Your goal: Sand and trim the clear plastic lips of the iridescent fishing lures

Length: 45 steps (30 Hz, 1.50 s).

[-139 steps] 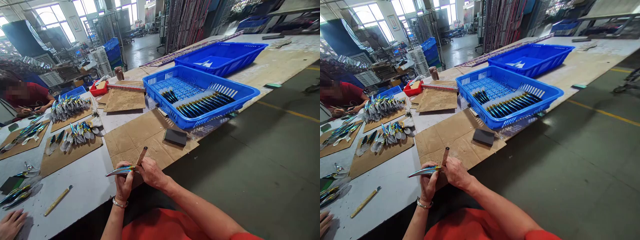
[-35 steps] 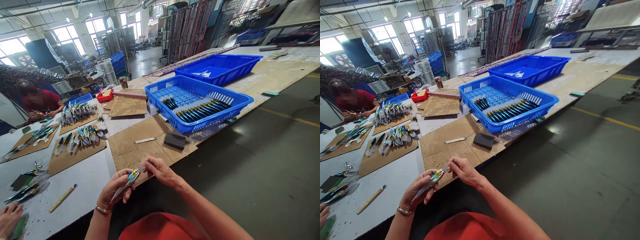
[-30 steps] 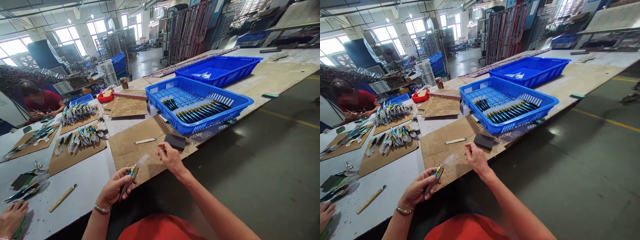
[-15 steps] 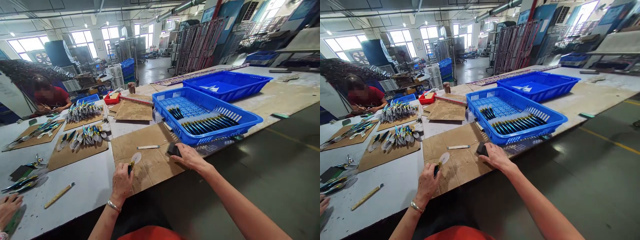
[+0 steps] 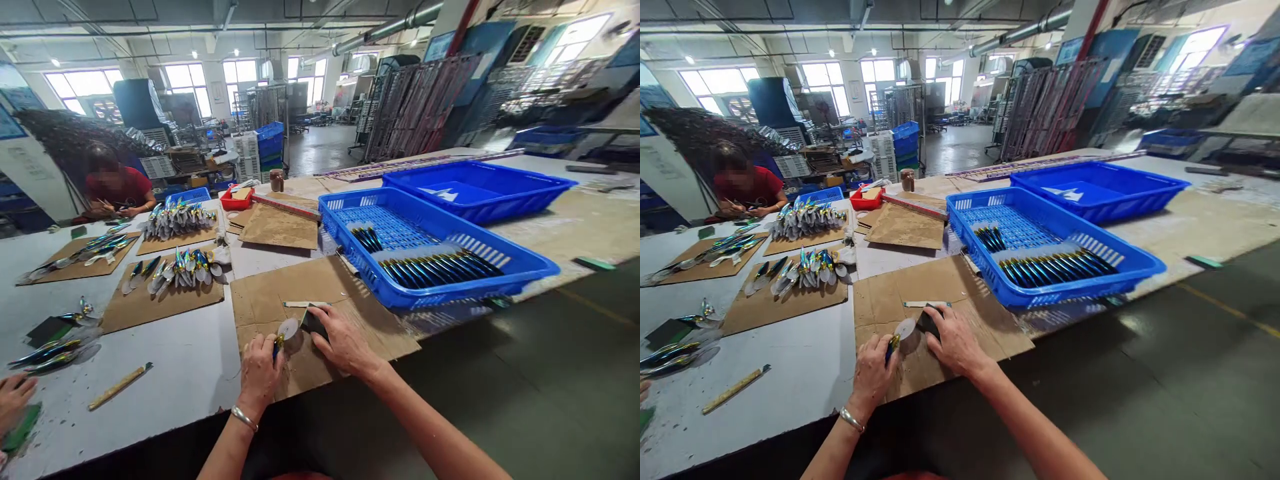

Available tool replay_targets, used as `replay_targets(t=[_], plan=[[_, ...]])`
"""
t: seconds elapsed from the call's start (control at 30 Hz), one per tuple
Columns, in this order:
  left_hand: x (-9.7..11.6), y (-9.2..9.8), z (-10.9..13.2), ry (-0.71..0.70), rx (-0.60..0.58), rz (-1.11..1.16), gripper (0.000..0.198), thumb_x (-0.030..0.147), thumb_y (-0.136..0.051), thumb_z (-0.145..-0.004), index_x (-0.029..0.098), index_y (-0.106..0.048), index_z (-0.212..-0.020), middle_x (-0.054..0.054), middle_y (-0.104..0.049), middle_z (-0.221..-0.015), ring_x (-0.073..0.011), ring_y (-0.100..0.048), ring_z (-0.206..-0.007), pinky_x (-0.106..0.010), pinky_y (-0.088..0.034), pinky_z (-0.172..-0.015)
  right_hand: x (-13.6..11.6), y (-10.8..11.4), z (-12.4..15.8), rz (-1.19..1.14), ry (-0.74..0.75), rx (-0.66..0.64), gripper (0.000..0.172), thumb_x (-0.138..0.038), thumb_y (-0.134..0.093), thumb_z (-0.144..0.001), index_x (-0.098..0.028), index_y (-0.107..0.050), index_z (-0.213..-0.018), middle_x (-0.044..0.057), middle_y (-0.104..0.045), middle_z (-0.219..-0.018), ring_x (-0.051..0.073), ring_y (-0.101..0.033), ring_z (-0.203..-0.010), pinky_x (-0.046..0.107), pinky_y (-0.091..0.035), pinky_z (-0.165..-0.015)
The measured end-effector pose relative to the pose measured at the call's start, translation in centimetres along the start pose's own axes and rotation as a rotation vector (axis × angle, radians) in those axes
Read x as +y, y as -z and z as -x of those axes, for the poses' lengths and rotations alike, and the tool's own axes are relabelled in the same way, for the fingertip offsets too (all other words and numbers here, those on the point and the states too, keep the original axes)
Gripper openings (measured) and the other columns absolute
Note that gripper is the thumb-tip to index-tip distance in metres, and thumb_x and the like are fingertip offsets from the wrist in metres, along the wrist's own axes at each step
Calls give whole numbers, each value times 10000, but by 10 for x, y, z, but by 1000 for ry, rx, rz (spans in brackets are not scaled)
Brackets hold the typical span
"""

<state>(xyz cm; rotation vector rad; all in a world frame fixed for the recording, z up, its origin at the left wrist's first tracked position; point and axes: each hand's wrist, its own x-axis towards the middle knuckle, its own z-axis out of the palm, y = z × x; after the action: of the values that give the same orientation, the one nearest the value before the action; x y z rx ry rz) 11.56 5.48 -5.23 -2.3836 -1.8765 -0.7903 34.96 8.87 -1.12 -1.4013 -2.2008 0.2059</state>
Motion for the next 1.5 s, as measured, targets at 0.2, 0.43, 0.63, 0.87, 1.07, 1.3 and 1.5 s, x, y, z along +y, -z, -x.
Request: replay_targets(t=[0.2,0.43,0.63,0.87,1.07,1.3,1.5], plan=[[11,6,7,110,-135,15,212,284,-565,-921,239,-631,-1117,-51,-653,-1023,-249,-593,-961,-392,-437,-864,14,-54,10,28,-67,129,419,-365,-437,-984,-187,-527,-1352,151,-550,-1297,313,-602,-1095,480,-523,-953],[14,3,12,144,-229,28,290,456,-585,-911,220,-598,-1078,-61,-640,-1042,-250,-583,-978,-396,-441,-863,21,-68,22,242,-95,128,591,-592,-245,-1012,-210,-570,-1324,136,-596,-1294,360,-631,-1034,529,-538,-863],[17,2,15,135,-227,24,291,456,-579,-916,207,-578,-1067,-63,-635,-1054,-249,-582,-981,-396,-434,-863,12,-59,21,323,-128,75,661,-607,-187,-1012,-206,-620,-1307,142,-621,-1273,361,-655,-1013,498,-553,-762],[15,-5,18,124,-184,14,287,460,-568,-920,210,-559,-1060,-60,-629,-1045,-244,-574,-963,-389,-426,-843,17,-64,22,327,-76,131,668,-613,-196,-1004,-194,-629,-1292,144,-637,-1239,355,-663,-941,496,-553,-750],[14,-5,19,123,-164,17,262,438,-587,-905,214,-556,-1038,-53,-622,-1028,-241,-568,-947,-386,-421,-822,12,-65,21,329,-88,205,724,-658,-136,-1005,-199,-637,-1255,131,-642,-1233,354,-662,-988,500,-546,-727],[15,-5,18,129,-176,28,281,458,-569,-919,214,-567,-1057,-60,-625,-1034,-246,-569,-951,-393,-421,-836,7,-60,21,318,-75,189,732,-637,-129,-1027,-175,-640,-1273,156,-635,-1247,356,-665,-977,509,-548,-758],[17,1,17,134,-185,29,284,445,-579,-917,214,-577,-1083,-54,-627,-1053,-236,-570,-977,-395,-424,-870,7,-60,20,323,-118,153,742,-648,-130,-1011,-188,-643,-1287,162,-633,-1249,370,-660,-986,529,-551,-760]])
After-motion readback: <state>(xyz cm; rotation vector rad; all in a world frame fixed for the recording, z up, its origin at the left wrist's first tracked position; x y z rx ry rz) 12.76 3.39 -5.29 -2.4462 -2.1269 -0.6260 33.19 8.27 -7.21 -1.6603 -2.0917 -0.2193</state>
